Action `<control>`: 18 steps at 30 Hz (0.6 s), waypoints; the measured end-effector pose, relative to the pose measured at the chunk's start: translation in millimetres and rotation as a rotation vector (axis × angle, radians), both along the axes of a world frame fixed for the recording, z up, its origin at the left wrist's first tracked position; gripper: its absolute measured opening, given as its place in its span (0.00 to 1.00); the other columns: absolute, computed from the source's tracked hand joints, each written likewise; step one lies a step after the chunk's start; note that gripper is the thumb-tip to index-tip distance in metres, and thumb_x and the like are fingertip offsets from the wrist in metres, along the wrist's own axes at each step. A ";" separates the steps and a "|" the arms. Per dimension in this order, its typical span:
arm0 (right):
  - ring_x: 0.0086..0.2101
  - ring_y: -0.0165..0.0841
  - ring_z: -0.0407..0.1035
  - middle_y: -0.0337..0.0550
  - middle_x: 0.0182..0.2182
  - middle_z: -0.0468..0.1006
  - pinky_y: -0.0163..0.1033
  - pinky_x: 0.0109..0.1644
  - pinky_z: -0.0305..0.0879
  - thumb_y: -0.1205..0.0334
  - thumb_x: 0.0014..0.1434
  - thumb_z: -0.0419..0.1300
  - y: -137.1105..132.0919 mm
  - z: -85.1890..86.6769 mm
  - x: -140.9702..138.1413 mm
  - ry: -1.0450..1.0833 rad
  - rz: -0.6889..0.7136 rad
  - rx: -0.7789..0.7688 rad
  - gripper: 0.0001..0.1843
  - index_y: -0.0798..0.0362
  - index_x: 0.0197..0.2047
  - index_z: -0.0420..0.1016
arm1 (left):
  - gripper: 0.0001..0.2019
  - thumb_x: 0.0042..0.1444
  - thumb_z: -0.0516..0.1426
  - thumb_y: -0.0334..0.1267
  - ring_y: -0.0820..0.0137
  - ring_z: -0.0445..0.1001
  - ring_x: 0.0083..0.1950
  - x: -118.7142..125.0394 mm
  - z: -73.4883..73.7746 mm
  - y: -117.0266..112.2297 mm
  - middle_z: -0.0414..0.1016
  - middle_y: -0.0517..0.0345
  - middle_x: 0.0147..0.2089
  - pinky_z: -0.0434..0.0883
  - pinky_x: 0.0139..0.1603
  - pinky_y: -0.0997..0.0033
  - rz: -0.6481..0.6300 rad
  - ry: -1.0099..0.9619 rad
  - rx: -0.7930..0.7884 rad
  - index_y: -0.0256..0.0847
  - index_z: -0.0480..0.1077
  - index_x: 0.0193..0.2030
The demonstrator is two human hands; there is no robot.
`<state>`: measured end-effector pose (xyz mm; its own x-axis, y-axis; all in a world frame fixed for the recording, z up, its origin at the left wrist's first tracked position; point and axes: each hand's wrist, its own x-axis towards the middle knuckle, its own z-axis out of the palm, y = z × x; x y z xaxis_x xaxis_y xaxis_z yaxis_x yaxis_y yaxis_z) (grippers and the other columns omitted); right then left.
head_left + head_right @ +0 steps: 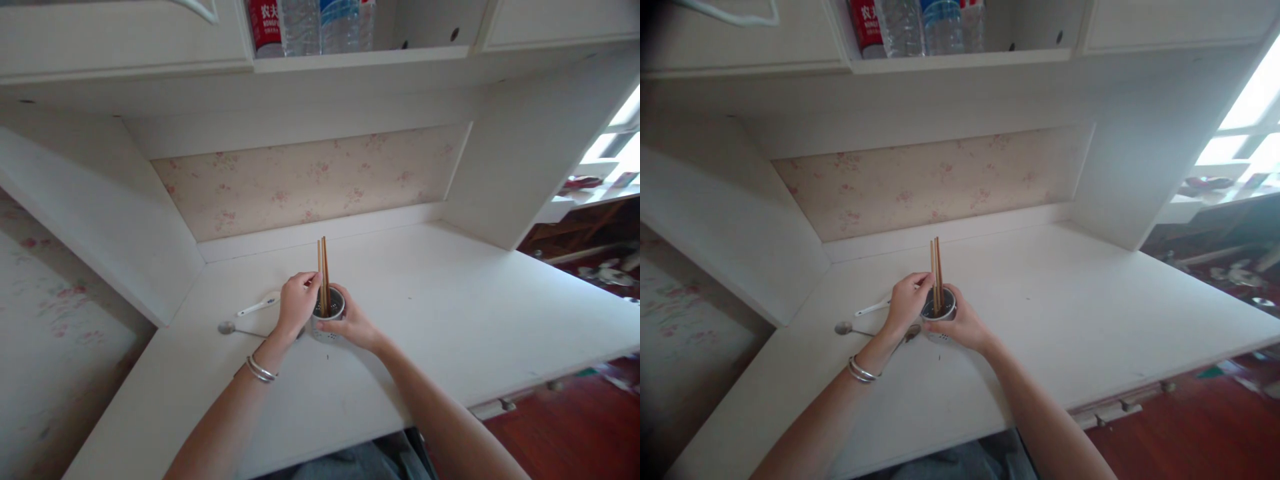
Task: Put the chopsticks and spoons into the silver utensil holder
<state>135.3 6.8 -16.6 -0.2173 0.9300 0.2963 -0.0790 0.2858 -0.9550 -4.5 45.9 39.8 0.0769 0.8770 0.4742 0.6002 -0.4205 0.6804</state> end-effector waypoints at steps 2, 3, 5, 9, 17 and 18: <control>0.53 0.41 0.65 0.49 0.54 0.68 0.51 0.58 0.59 0.58 0.41 0.72 -0.1 0.2 0.1 0.004 0.004 0.003 0.46 0.48 0.60 0.53 | 0.17 0.59 0.51 0.48 0.69 0.75 0.38 0.6 -0.5 0.8 0.79 0.55 0.38 0.69 0.42 0.71 0.001 0.007 0.011 0.41 0.76 0.38; 0.53 0.41 0.65 0.49 0.54 0.68 0.51 0.58 0.59 0.58 0.42 0.72 -0.1 0.5 0.2 0.003 0.005 0.002 0.46 0.47 0.60 0.53 | 0.17 0.59 0.50 0.48 0.69 0.75 0.38 0.8 -0.9 1.1 0.79 0.55 0.38 0.68 0.42 0.70 -0.002 0.011 0.014 0.41 0.76 0.38; 0.53 0.41 0.64 0.49 0.54 0.68 0.51 0.58 0.59 0.58 0.42 0.72 -0.2 0.9 0.6 -0.003 0.003 0.000 0.46 0.48 0.60 0.53 | 0.17 0.60 0.50 0.48 0.69 0.75 0.38 0.8 -1.9 1.3 0.79 0.55 0.38 0.68 0.42 0.70 -0.006 0.013 0.014 0.41 0.76 0.38; 0.53 0.41 0.64 0.49 0.54 0.68 0.51 0.58 0.59 0.59 0.42 0.72 0.2 0.9 0.8 -0.006 0.006 0.005 0.46 0.48 0.60 0.53 | 0.18 0.60 0.50 0.49 0.68 0.75 0.39 -0.3 -2.9 0.4 0.78 0.55 0.38 0.68 0.42 0.70 -0.022 -0.005 -0.004 0.41 0.76 0.38; 0.53 0.40 0.64 0.49 0.54 0.68 0.50 0.58 0.60 0.59 0.42 0.71 -2.8 6.2 -1.1 0.015 0.011 -0.012 0.44 0.48 0.59 0.55 | 0.18 0.61 0.49 0.49 0.67 0.74 0.46 -5.9 -4.7 -12.4 0.78 0.54 0.43 0.68 0.49 0.68 -0.124 -0.151 -0.104 0.41 0.76 0.41; 0.53 0.40 0.65 0.49 0.54 0.68 0.49 0.58 0.60 0.59 0.42 0.71 -3.2 7.3 -1.1 0.012 0.010 -0.015 0.44 0.49 0.59 0.55 | 0.18 0.61 0.49 0.49 0.66 0.73 0.49 -6.9 -6.6 -15.8 0.77 0.53 0.45 0.67 0.52 0.67 -0.138 -0.186 -0.132 0.41 0.75 0.42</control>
